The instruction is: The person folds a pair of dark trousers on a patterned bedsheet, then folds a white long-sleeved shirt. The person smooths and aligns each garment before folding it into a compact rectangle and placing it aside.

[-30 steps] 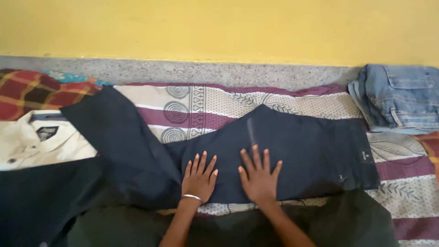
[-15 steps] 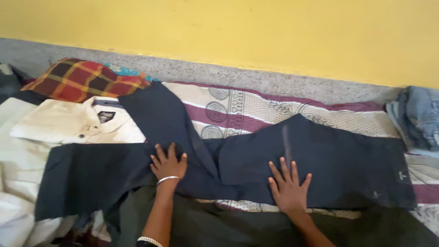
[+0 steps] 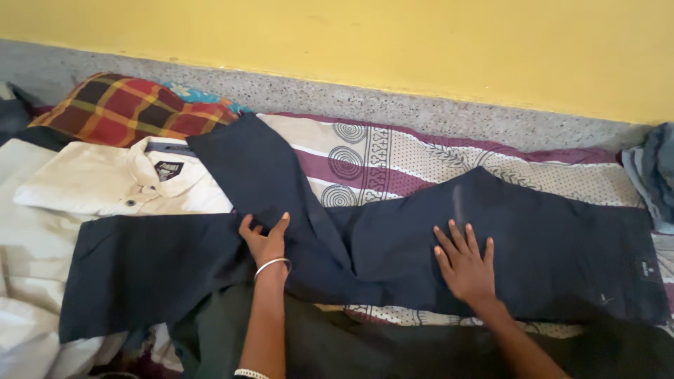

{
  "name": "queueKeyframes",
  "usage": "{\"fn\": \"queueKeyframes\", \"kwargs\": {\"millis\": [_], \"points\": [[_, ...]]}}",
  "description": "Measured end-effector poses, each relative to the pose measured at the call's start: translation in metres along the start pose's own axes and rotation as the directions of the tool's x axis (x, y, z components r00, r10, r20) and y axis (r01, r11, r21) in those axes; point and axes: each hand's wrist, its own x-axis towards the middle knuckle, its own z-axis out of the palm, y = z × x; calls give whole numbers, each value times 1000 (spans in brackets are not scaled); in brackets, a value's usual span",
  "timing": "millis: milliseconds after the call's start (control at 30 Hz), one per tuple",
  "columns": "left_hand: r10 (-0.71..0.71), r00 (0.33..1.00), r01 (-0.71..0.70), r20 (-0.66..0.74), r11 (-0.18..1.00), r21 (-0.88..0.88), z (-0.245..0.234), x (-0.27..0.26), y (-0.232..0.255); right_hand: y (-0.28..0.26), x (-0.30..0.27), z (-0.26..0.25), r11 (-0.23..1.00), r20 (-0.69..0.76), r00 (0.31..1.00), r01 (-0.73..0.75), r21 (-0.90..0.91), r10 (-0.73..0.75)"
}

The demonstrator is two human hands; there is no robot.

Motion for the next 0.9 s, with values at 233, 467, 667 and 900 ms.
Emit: {"fn": "queueKeyframes", "kwargs": {"millis": [233, 467, 667, 900], "points": [[-10, 1000, 10, -4, 994, 111, 9, 2, 3, 16, 27, 4, 998, -76, 995, 62, 9, -61], [177, 949, -159, 261, 983, -89, 67, 9, 27, 15, 24, -1, 988, -157, 988, 41, 152, -17], [649, 647, -659, 400, 740, -135, 236, 4, 62, 18, 21, -8, 922, -287, 955, 39, 385, 80], [567, 455, -754, 686, 656, -42, 388, -58, 8, 24, 18, -5, 849, -349, 921, 40, 527, 173]]}}
